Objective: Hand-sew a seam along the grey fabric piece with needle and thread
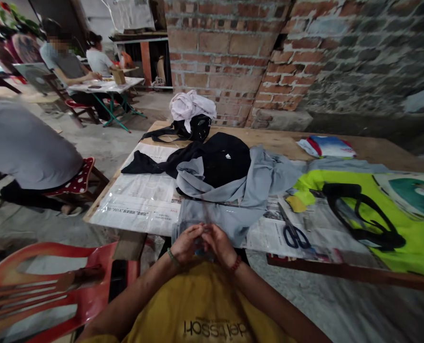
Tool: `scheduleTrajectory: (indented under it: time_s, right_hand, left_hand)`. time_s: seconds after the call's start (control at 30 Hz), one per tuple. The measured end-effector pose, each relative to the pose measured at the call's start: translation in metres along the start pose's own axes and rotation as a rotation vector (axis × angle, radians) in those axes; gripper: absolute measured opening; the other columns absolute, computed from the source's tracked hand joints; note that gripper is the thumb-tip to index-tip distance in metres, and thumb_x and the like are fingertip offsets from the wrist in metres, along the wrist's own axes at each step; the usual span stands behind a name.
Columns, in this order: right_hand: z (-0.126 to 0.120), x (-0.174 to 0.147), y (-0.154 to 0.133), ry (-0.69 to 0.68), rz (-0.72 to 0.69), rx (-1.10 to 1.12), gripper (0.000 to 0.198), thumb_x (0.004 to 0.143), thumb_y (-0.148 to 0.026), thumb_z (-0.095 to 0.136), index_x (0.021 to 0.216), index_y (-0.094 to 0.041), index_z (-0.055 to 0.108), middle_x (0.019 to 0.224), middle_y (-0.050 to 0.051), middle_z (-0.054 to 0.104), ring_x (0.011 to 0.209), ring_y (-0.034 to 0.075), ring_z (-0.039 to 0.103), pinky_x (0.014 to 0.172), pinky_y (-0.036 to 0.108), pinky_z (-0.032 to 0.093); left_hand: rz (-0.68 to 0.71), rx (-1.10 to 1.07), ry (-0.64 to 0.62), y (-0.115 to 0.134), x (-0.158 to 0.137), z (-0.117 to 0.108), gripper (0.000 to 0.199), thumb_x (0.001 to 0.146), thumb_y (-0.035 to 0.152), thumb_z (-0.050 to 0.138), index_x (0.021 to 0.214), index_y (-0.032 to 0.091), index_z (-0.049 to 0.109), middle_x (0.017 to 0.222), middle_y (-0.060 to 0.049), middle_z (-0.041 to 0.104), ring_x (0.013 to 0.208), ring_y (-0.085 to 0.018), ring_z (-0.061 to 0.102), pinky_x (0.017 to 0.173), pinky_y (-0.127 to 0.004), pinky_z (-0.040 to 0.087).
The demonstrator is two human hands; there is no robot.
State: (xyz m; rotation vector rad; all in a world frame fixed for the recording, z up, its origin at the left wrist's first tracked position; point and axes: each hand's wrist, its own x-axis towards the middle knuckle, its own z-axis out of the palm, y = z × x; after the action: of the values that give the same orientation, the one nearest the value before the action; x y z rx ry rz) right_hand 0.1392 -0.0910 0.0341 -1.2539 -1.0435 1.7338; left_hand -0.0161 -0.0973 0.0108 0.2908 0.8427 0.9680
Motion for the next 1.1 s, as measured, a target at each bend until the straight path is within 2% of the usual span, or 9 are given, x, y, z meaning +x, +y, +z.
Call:
scheduleTrajectory:
  time_s: [0.13, 0.27, 0.37, 0.5, 0.57, 0.7, 0.8, 1.0, 1.1]
  right_hand:
    - [-0.005, -0.001, -0.001, 0.131, -0.081, -0.148, 0.048, 0.072, -0.066, 0.090, 0.086, -0.025, 0.068, 0.068, -0.003, 0.068, 0.054, 0.014, 0.057, 0.053, 0.028, 0.053]
    - [-0.010, -0.004, -0.005, 0.139, -0.145, -0.264, 0.046, 0.079, -0.070, 0.078, 0.080, -0.025, 0.068, 0.066, -0.001, 0.064, 0.057, 0.016, 0.056, 0.054, 0.029, 0.052]
    - [-0.015, -0.004, -0.005, 0.123, -0.155, -0.322, 0.045, 0.082, -0.069, 0.073, 0.079, -0.026, 0.067, 0.061, -0.002, 0.059, 0.055, 0.016, 0.056, 0.056, 0.029, 0.050]
    - [-0.021, -0.003, -0.002, 0.091, -0.173, -0.362, 0.041, 0.086, -0.065, 0.073, 0.079, -0.026, 0.068, 0.057, -0.003, 0.058, 0.052, 0.017, 0.056, 0.055, 0.028, 0.049]
    - [-0.024, -0.003, 0.000, 0.083, -0.207, -0.387, 0.037, 0.089, -0.060, 0.072, 0.080, -0.025, 0.070, 0.062, -0.001, 0.063, 0.053, 0.017, 0.058, 0.055, 0.028, 0.050]
    - [-0.032, -0.003, 0.000, 0.069, -0.456, -0.578, 0.025, 0.098, -0.042, 0.067, 0.084, -0.023, 0.075, 0.084, 0.005, 0.076, 0.075, 0.020, 0.072, 0.073, 0.030, 0.060]
    - [-0.041, -0.003, -0.004, 0.033, -0.637, -0.774, 0.020, 0.105, -0.029, 0.065, 0.092, -0.024, 0.079, 0.093, 0.006, 0.077, 0.088, 0.021, 0.074, 0.083, 0.030, 0.061]
    - [-0.055, 0.001, -0.013, -0.180, -0.837, -1.005, 0.022, 0.112, -0.017, 0.061, 0.101, -0.024, 0.079, 0.094, 0.005, 0.075, 0.087, 0.019, 0.071, 0.081, 0.028, 0.060]
    - [-0.055, 0.003, -0.015, -0.213, -0.839, -1.061, 0.023, 0.113, -0.017, 0.060, 0.102, -0.024, 0.079, 0.092, 0.005, 0.074, 0.086, 0.019, 0.071, 0.081, 0.028, 0.060]
  left_hand:
    - [-0.003, 0.003, 0.071, -0.001, -0.005, 0.007, 0.044, 0.076, 0.033, 0.110, 0.089, 0.020, 0.070, 0.103, -0.005, 0.079, 0.094, -0.021, 0.076, 0.077, -0.029, 0.061]
    - [-0.029, -0.001, 0.069, 0.001, -0.007, 0.012, 0.044, 0.078, 0.033, 0.109, 0.090, 0.020, 0.069, 0.105, -0.004, 0.079, 0.095, -0.021, 0.076, 0.082, -0.031, 0.063]
    - [-0.009, -0.004, 0.144, 0.010, -0.008, 0.013, 0.037, 0.082, 0.031, 0.105, 0.094, 0.021, 0.072, 0.113, -0.005, 0.081, 0.097, -0.021, 0.077, 0.084, -0.032, 0.065]
    - [0.079, 0.120, 0.305, 0.030, -0.016, 0.010, 0.026, 0.082, 0.022, 0.097, 0.099, 0.020, 0.077, 0.111, -0.006, 0.082, 0.087, -0.018, 0.073, 0.073, -0.024, 0.056]
    - [0.153, 0.254, 0.319, 0.039, -0.021, 0.008, 0.022, 0.079, 0.017, 0.091, 0.098, 0.018, 0.080, 0.104, -0.005, 0.081, 0.079, -0.016, 0.068, 0.067, -0.024, 0.050]
    - [0.268, 0.569, 0.237, 0.047, -0.030, 0.010, 0.021, 0.071, 0.012, 0.083, 0.091, 0.017, 0.083, 0.086, -0.003, 0.076, 0.072, -0.016, 0.060, 0.064, -0.025, 0.044]
    - [0.194, 0.675, 0.159, 0.046, -0.032, 0.011, 0.019, 0.070, 0.016, 0.083, 0.089, 0.018, 0.083, 0.072, 0.000, 0.069, 0.064, -0.015, 0.053, 0.060, -0.026, 0.040]
    - [0.055, 0.729, 0.039, 0.039, -0.036, 0.009, 0.025, 0.067, 0.027, 0.086, 0.090, 0.018, 0.086, 0.060, 0.003, 0.061, 0.057, -0.014, 0.046, 0.058, -0.026, 0.033]
    - [0.027, 0.768, 0.001, 0.039, -0.036, 0.009, 0.026, 0.065, 0.026, 0.088, 0.089, 0.019, 0.087, 0.061, 0.003, 0.062, 0.057, -0.014, 0.046, 0.058, -0.026, 0.034]
